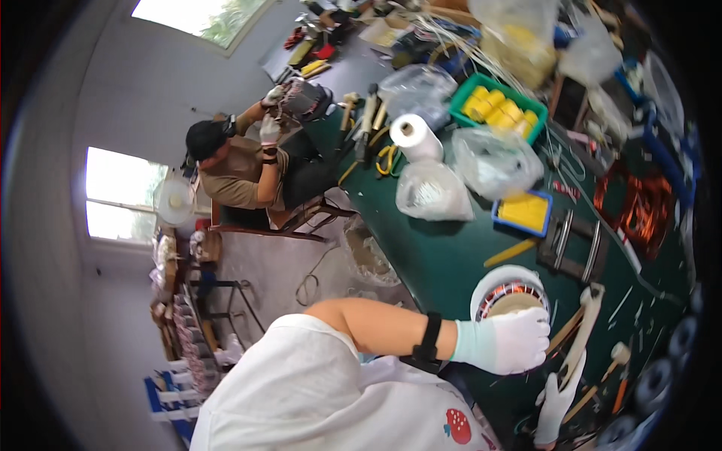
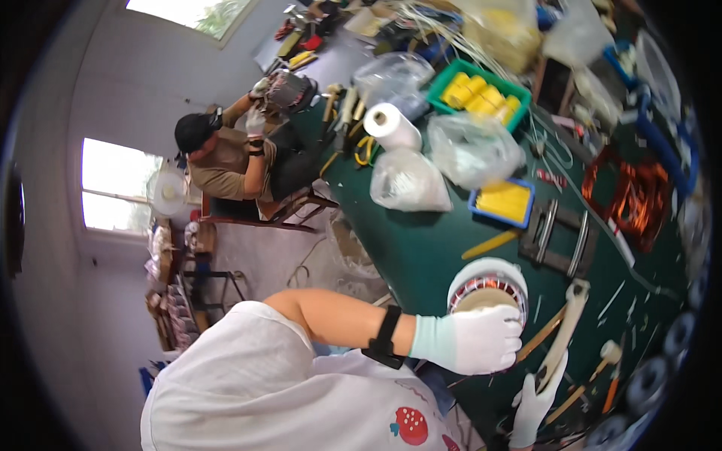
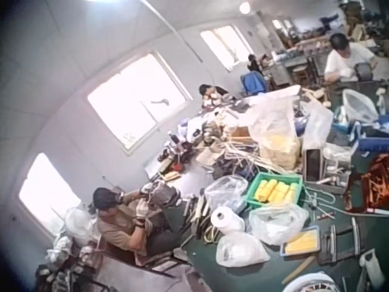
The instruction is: Assemble the core and housing of an electric motor using hammers and mandrels.
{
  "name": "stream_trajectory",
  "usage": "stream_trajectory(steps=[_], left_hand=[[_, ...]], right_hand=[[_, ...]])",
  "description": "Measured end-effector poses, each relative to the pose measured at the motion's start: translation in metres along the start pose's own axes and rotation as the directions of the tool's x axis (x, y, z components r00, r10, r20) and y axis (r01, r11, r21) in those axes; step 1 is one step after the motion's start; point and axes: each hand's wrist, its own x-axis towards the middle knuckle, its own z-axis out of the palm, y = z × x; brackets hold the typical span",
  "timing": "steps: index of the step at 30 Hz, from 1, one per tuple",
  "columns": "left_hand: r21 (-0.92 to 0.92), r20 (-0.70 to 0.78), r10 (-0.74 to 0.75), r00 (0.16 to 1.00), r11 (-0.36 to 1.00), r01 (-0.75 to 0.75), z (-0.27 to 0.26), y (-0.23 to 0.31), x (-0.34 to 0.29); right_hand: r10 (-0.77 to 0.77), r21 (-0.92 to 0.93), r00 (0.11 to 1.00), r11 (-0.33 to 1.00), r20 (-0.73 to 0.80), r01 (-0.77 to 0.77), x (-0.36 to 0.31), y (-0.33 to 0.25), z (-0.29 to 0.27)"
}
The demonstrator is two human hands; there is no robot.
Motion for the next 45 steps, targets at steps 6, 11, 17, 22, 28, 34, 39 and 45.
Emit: stream_trajectory(steps=[6, 11, 17, 22, 28, 34, 39, 45], left_hand=[[-0.077, -0.17, -0.014, 0.985, 0.997, 0.001, -0.004, -0.006, -0.018], [-0.598, -0.494, -0.253, 0.832, 0.794, -0.113, -0.05, -0.035, -0.056], [-0.708, -0.406, -0.85, 0.335, 0.525, 0.472, -0.08, -0.223, -0.225], [-0.727, -0.685, -0.728, -0.028, 0.686, -0.021, -0.121, -0.442, -0.609], [-0.825, -0.04, -0.959, -0.279, 0.189, -0.533, -0.14, -0.406, -0.549], [-0.856, 0.389, -0.847, -0.362, -0.188, -0.481, -0.032, -0.369, -0.536], [-0.819, 0.002, -0.977, -0.213, 0.121, -0.561, -0.07, -0.456, -0.58], [-0.98, -0.169, -0.892, -0.418, 0.198, -0.026, -0.185, -0.557, -0.6]], right_hand=[[0.086, 0.077, 0.992, 0.993, 0.089, -0.093, -0.056, -0.052, 0.03], [0.25, 0.18, 0.967, 0.95, 0.051, -0.255, -0.093, -0.05, 0.046], [0.509, 0.464, 0.852, 0.788, -0.123, -0.405, -0.104, 0.021, 0.037], [0.516, 0.352, 0.856, 0.806, -0.027, -0.475, -0.065, -0.005, 0.101], [0.5, 0.339, 0.842, 0.842, -0.201, -0.419, -0.077, -0.032, 0.142], [0.48, 0.258, 0.853, 0.867, -0.206, -0.426, -0.066, -0.053, 0.173], [0.478, 0.187, 0.854, 0.876, -0.204, -0.445, -0.058, -0.069, 0.2], [0.474, 0.123, 0.842, 0.88, -0.257, -0.458, -0.045, -0.087, 0.227]])
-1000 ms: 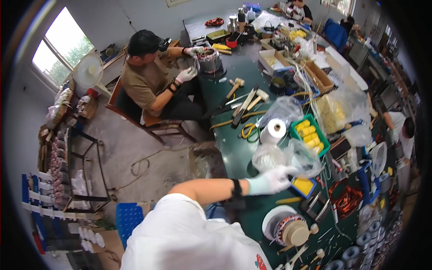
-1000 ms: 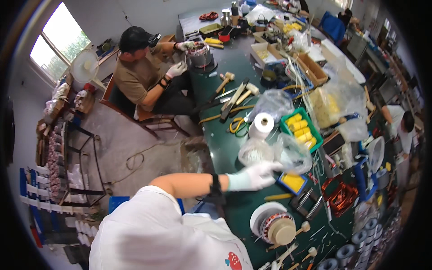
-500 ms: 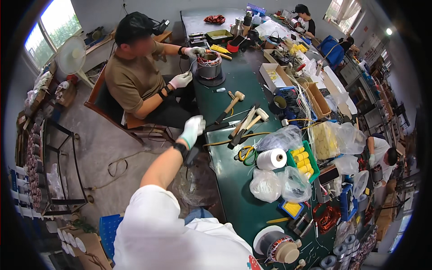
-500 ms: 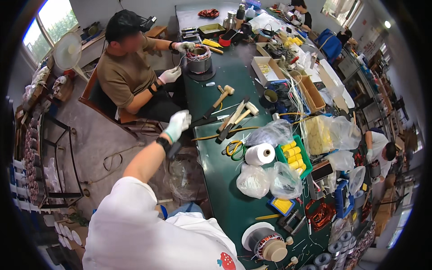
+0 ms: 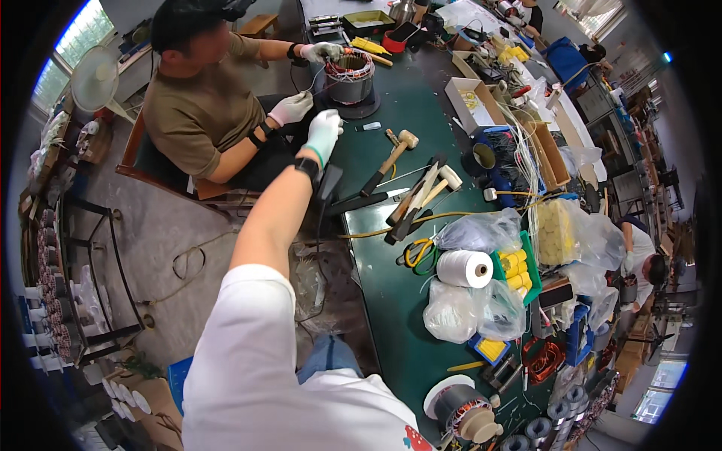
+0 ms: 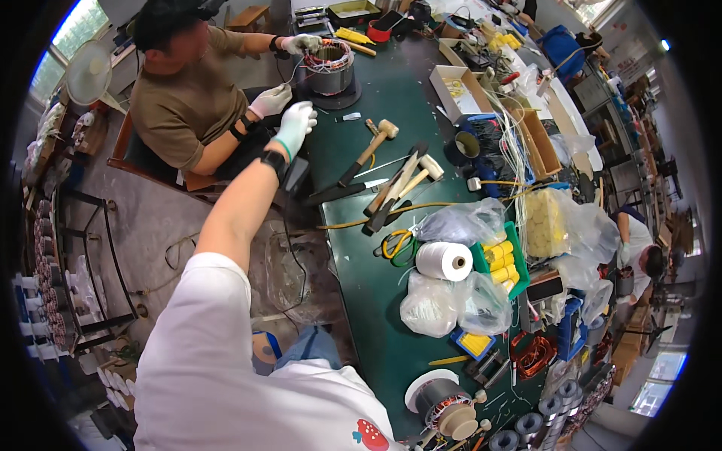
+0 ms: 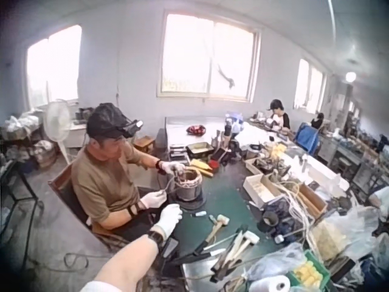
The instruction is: Assemble the core and housing of an electric motor using hammers and mandrels.
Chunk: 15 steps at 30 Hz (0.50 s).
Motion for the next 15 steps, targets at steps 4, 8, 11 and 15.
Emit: stream_trajectory(steps=[4, 8, 11, 15], left_hand=[[0.555, 0.067, -0.086, 0.994, 0.831, 0.034, -0.01, 0.008, 0.068], [0.555, 0.008, 0.013, 1.0, 0.831, -0.015, -0.038, 0.004, 0.132], [0.426, -0.014, -0.037, 0.999, 0.904, 0.04, -0.02, 0.006, 0.146], [-0.067, 0.535, 0.055, 0.843, 0.998, -0.023, -0.09, 0.016, 0.202]], right_hand=[[0.007, -0.051, 1.0, 0.999, -0.015, -0.007, 0.005, -0.014, 0.022], [0.016, -0.094, 0.999, 0.995, -0.046, -0.021, 0.011, -0.028, 0.039], [0.026, -0.124, 0.995, 0.992, -0.101, -0.038, 0.012, -0.034, 0.043], [0.045, -0.172, 0.994, 0.983, -0.097, -0.061, 0.025, -0.041, 0.055]])
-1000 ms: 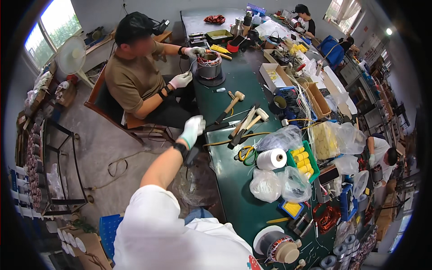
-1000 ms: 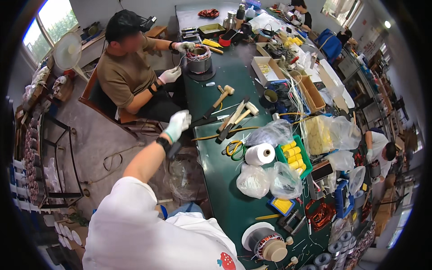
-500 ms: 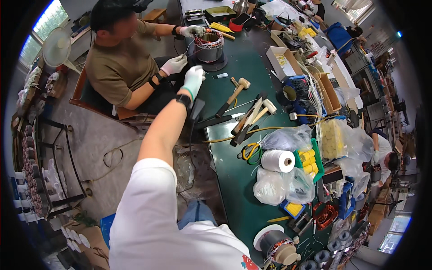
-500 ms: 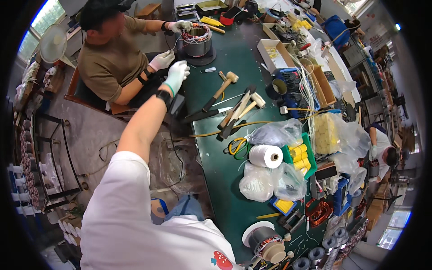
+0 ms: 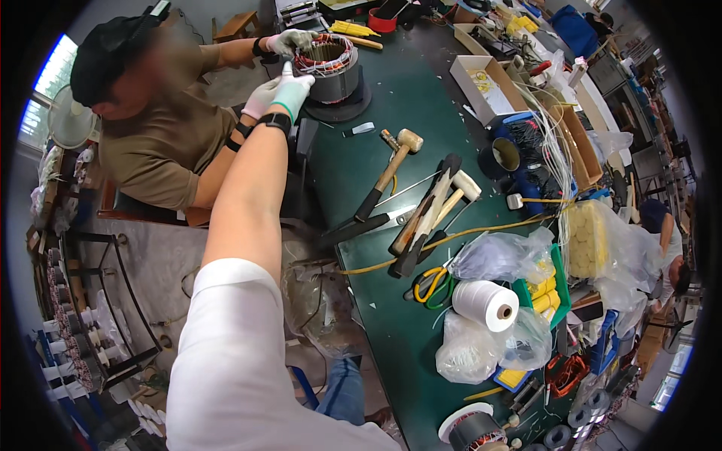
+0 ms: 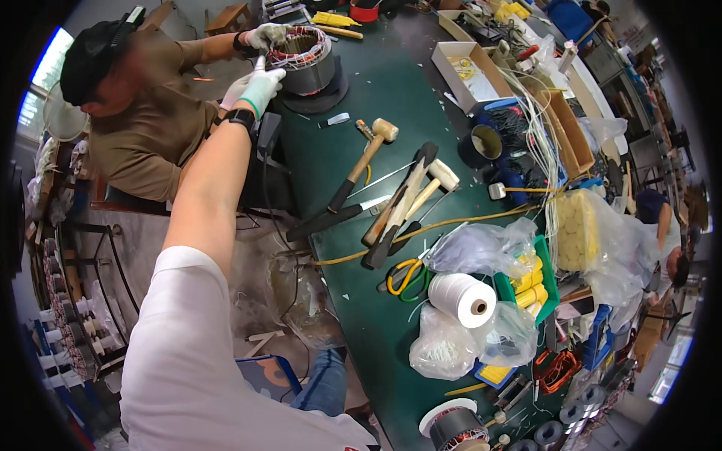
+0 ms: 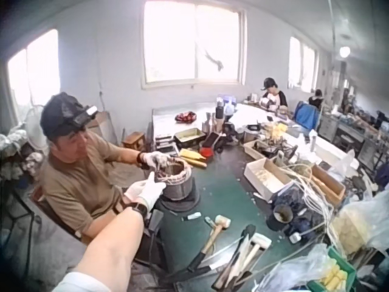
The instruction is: Assemble the core and housing of an electric motor using hammers and mandrels.
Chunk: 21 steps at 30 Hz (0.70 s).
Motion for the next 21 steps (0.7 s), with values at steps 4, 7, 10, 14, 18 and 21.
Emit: stream_trajectory(steps=[4, 7, 10, 14, 18, 21], left_hand=[[-0.136, -0.094, -0.188, 0.978, 0.975, 0.175, -0.01, 0.0, 0.026], [0.097, -0.222, -0.06, 0.973, 0.992, 0.083, 0.041, -0.024, 0.008], [0.696, -0.348, 0.448, 0.823, 0.712, -0.093, 0.064, -0.039, -0.021], [0.449, -0.402, 0.156, 0.902, 0.892, 0.046, 0.138, -0.088, -0.094], [0.518, -0.307, 0.01, 0.952, 0.841, 0.158, 0.181, -0.089, -0.16], [0.815, -0.154, 0.123, 0.98, 0.576, 0.056, 0.19, -0.112, -0.214]], right_hand=[[0.012, -0.033, 1.0, 0.999, 0.003, -0.012, 0.006, -0.004, 0.004], [0.008, -0.041, 0.999, 0.999, -0.038, -0.01, 0.001, -0.005, -0.002], [-0.01, -0.061, 1.0, 0.998, 0.019, 0.011, 0.008, -0.008, 0.001], [-0.039, -0.07, 0.999, 0.997, 0.035, 0.041, 0.009, -0.005, -0.006], [-0.084, -0.08, 0.993, 0.993, 0.08, 0.09, 0.009, 0.001, -0.016], [-0.123, -0.08, 0.985, 0.988, 0.122, 0.133, 0.016, 0.01, -0.028]])
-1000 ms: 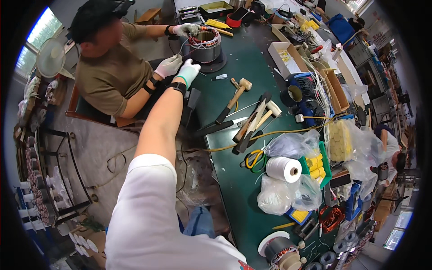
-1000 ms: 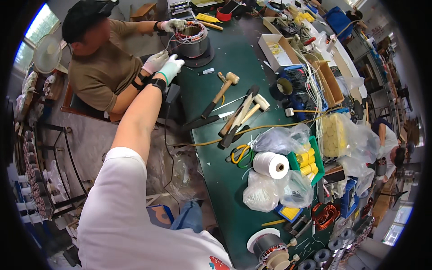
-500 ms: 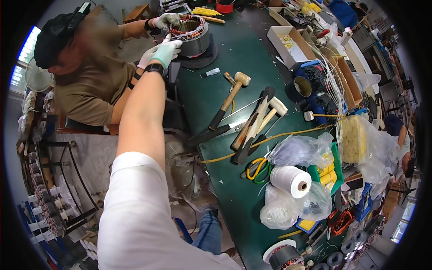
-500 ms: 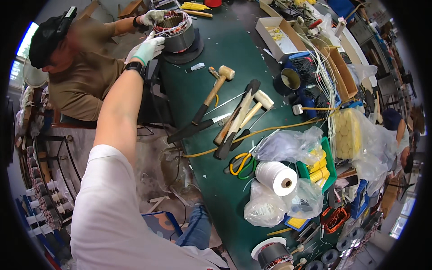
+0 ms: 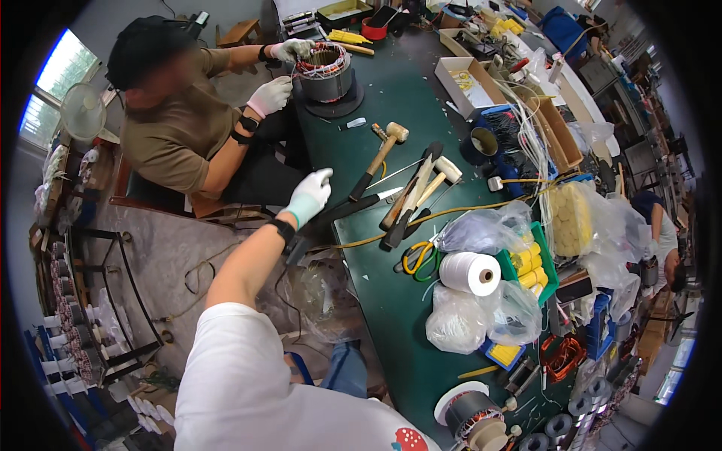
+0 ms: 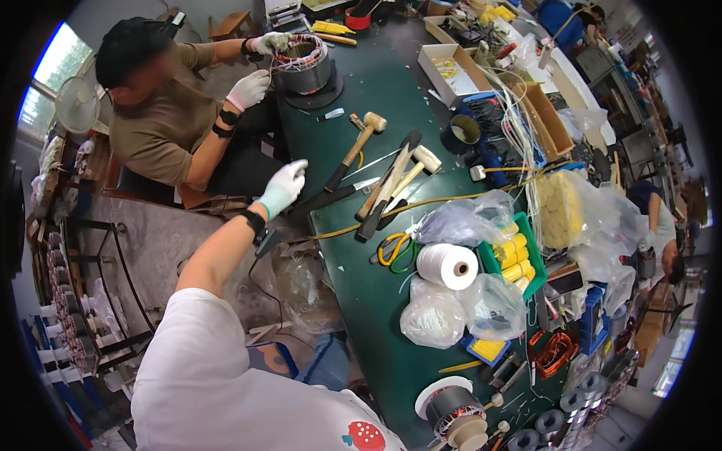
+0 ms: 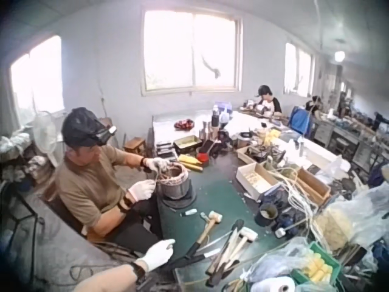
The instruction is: Assemble the core and housing of an electric motor using hammers and mandrels.
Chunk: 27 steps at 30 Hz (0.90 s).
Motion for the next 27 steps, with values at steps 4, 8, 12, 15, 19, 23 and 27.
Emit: stream_trajectory(steps=[4, 8, 12, 15, 19, 23, 27], left_hand=[[-0.016, 0.197, -0.186, 0.963, 0.981, 0.193, -0.006, 0.041, -0.095], [-0.001, 0.214, -0.14, 0.967, 0.99, 0.143, -0.004, 0.059, -0.192], [0.021, 0.255, -0.129, 0.958, 0.992, 0.128, 0.009, 0.078, -0.303], [0.133, 0.344, -0.131, 0.93, 0.987, 0.09, 0.026, 0.079, -0.397], [0.356, 0.563, -0.285, 0.776, 0.931, 0.084, 0.055, 0.102, -0.499], [0.476, 0.742, -0.329, 0.585, 0.872, -0.114, 0.054, 0.146, -0.568], [0.436, 0.684, -0.283, 0.673, 0.897, -0.066, 0.057, 0.145, -0.591]], right_hand=[[-0.057, -0.002, 0.997, 0.998, 0.042, 0.057, 0.003, 0.019, -0.021], [-0.115, -0.003, 0.99, 0.993, 0.086, 0.116, 0.005, 0.046, -0.049], [-0.177, 0.01, 0.974, 0.984, 0.138, 0.178, 0.015, 0.084, -0.083], [-0.227, 0.011, 0.956, 0.973, 0.186, 0.229, 0.025, 0.118, -0.119], [-0.248, 0.016, 0.947, 0.968, 0.205, 0.25, 0.045, 0.167, -0.165], [-0.266, -0.016, 0.941, 0.961, 0.208, 0.275, 0.067, 0.204, -0.201], [-0.262, -0.097, 0.943, 0.953, 0.204, 0.285, 0.094, 0.249, -0.225]])
